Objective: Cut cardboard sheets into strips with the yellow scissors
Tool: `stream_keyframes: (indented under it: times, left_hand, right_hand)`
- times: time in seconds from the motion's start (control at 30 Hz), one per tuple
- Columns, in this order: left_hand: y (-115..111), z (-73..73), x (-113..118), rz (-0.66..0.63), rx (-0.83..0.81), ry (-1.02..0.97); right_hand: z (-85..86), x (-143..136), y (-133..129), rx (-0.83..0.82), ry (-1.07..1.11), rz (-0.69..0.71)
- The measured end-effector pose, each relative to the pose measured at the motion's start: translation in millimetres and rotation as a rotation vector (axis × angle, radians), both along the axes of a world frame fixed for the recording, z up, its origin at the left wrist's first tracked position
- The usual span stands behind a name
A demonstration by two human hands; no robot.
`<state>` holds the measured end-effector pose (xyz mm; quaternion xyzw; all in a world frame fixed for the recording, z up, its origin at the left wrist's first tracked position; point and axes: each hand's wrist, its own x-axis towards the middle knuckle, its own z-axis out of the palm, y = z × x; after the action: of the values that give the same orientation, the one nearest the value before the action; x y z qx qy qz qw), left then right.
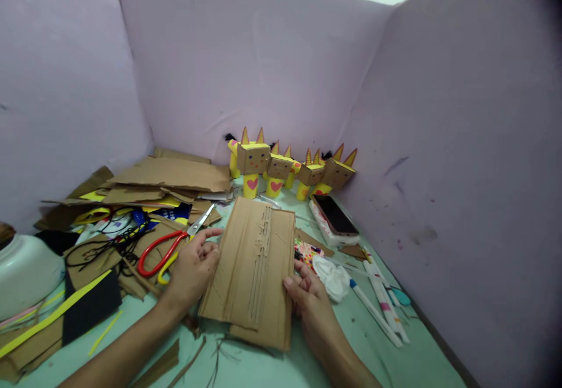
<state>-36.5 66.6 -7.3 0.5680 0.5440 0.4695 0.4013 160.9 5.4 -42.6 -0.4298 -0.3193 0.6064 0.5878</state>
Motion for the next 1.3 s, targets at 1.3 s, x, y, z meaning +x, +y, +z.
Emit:
stream_keyframes:
  times: [1.3]
  left_hand:
    - [-21.7,-16.5,16.3,-0.146,0.016,-0.113]
  right_hand:
    - [3.5,-3.2,-1.3,0.051,0.021,0.015]
